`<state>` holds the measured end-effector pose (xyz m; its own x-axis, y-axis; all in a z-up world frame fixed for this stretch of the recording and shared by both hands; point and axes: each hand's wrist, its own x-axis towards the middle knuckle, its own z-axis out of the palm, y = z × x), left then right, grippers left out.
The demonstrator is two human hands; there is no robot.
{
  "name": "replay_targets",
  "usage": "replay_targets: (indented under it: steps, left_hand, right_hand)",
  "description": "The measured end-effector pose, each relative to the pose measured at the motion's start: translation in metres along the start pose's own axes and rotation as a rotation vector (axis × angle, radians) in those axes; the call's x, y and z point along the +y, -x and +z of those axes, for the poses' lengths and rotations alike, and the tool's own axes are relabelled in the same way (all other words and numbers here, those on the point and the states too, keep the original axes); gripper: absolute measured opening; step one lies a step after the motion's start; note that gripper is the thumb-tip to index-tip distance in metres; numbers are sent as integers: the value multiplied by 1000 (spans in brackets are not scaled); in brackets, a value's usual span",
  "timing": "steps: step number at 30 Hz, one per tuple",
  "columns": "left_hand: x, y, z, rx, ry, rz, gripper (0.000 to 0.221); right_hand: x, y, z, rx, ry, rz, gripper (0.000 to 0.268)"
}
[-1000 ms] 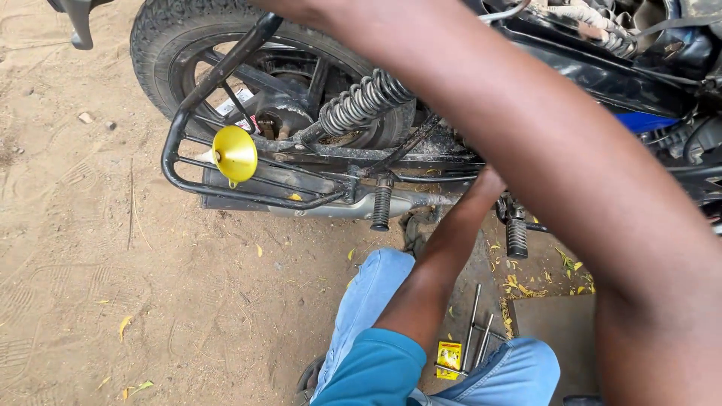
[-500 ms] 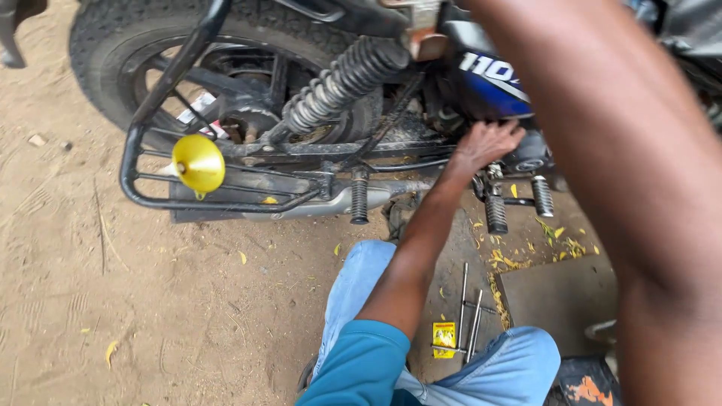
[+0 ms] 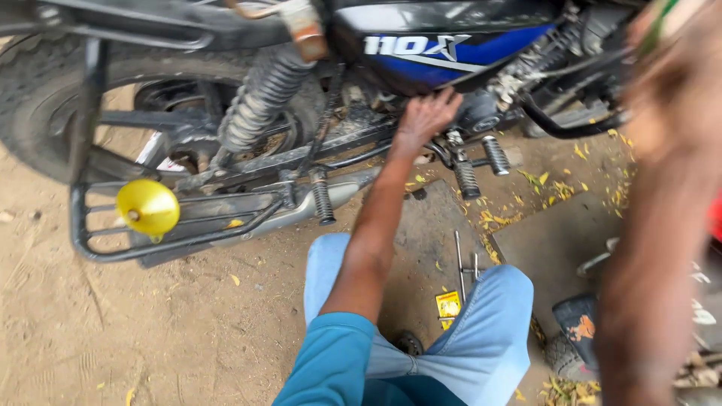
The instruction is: Using a screwdriver and T-handle wrench to disassemble parts of a motorcycle engine and frame.
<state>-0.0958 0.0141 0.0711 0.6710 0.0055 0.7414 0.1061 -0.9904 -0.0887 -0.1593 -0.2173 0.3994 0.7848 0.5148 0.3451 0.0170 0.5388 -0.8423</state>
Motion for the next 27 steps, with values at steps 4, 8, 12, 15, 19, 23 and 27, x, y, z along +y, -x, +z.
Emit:
replay_targets:
  steps: [4,8,12,15,19,23,27]
  left_hand:
    - [-5,7,22,114,14,38,29]
    - [-8,15,26,18,23,57,26]
    - [-17,23,26,87,-10,77,20]
    - [-24,29,19,32,-34,94,27]
    - [-29,27,-5,-3,-47,126,32]
    - [-30,25,-14,101,-77,150,26]
    - [-32,21,-17,55,-41,162,21]
  right_hand:
    - [65,103,-53,-2,-3,75,46]
    - [104,194,-84,232,-48,186,50]
    - [141,270,-131,336,175,145,33]
    - [164,307,-142,388,317,185,31]
    - [205,333,-154,419,428,352,41]
    - [235,325,-153,442,446,408,39]
    - [252,308,-155,458,368,362,40]
